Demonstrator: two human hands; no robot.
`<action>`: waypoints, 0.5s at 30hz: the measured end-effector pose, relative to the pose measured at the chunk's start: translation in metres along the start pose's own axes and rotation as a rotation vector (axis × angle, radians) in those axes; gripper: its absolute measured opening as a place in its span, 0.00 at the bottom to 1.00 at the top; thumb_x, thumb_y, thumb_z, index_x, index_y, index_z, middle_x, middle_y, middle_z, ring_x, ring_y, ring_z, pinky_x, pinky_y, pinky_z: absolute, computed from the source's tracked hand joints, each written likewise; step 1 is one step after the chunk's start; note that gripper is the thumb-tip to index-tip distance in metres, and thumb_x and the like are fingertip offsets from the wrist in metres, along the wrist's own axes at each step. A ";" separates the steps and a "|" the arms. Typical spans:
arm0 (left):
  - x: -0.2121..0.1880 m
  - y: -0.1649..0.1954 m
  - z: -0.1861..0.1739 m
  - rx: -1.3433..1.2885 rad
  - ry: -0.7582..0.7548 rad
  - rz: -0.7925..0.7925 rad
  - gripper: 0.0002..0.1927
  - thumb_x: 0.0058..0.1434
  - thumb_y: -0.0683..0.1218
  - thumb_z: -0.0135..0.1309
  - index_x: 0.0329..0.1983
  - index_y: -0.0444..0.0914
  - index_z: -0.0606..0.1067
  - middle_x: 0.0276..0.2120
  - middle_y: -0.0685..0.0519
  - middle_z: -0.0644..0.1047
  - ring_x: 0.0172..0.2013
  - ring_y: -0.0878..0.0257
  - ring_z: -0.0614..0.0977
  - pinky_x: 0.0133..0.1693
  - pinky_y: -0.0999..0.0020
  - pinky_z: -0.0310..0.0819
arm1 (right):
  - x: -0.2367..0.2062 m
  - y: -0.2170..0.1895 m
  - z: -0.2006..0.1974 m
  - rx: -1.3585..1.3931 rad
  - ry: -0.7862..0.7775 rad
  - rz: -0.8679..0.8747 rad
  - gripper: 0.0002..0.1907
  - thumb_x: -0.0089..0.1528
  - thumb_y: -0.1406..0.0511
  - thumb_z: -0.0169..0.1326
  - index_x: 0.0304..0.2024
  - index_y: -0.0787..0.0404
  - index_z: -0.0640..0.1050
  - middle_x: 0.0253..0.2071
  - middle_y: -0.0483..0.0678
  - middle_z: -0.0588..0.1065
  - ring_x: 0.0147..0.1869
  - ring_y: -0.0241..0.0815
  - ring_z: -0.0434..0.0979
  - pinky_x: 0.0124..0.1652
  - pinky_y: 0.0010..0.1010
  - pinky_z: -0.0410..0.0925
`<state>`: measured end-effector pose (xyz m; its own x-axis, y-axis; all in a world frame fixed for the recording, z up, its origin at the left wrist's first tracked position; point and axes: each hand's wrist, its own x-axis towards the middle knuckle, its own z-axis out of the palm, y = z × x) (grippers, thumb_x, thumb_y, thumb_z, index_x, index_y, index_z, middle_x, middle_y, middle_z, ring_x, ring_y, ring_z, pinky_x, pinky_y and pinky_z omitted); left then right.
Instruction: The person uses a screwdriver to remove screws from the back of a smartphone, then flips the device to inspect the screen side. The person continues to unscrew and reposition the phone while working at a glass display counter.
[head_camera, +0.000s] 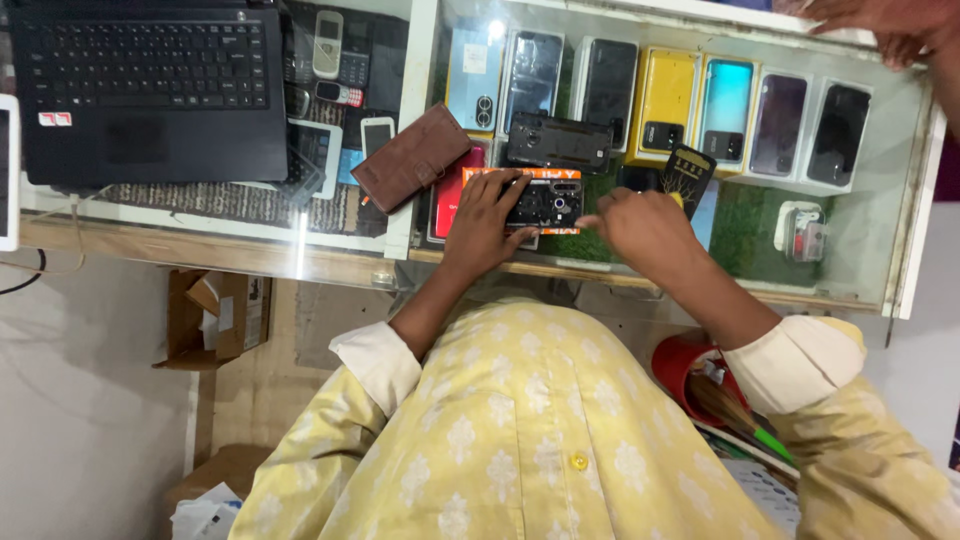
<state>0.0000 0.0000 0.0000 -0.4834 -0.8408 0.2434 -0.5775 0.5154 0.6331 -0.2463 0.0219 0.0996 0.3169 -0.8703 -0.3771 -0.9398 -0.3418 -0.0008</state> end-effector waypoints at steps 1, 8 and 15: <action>-0.003 -0.001 0.000 0.001 -0.006 -0.005 0.42 0.55 0.56 0.67 0.69 0.37 0.66 0.62 0.45 0.68 0.65 0.46 0.66 0.69 0.47 0.53 | 0.000 -0.004 -0.002 0.037 0.051 -0.039 0.15 0.67 0.55 0.55 0.37 0.59 0.77 0.38 0.50 0.74 0.41 0.54 0.79 0.37 0.45 0.72; -0.007 -0.010 0.004 -0.003 -0.007 -0.002 0.41 0.55 0.56 0.67 0.69 0.37 0.66 0.62 0.45 0.68 0.65 0.46 0.66 0.70 0.47 0.53 | -0.014 -0.005 -0.010 0.283 0.312 -0.046 0.09 0.58 0.66 0.61 0.41 0.58 0.80 0.39 0.50 0.73 0.43 0.54 0.79 0.38 0.46 0.71; -0.008 -0.014 0.010 -0.001 0.005 -0.008 0.43 0.52 0.56 0.68 0.68 0.37 0.68 0.62 0.46 0.69 0.64 0.49 0.68 0.68 0.50 0.56 | -0.025 0.001 0.016 0.687 0.563 0.143 0.12 0.60 0.68 0.67 0.45 0.63 0.82 0.38 0.52 0.75 0.40 0.50 0.78 0.37 0.36 0.72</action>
<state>0.0048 0.0009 -0.0183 -0.4756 -0.8459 0.2415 -0.5807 0.5081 0.6360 -0.2570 0.0493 0.0945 0.0373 -0.9949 0.0935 -0.7875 -0.0869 -0.6102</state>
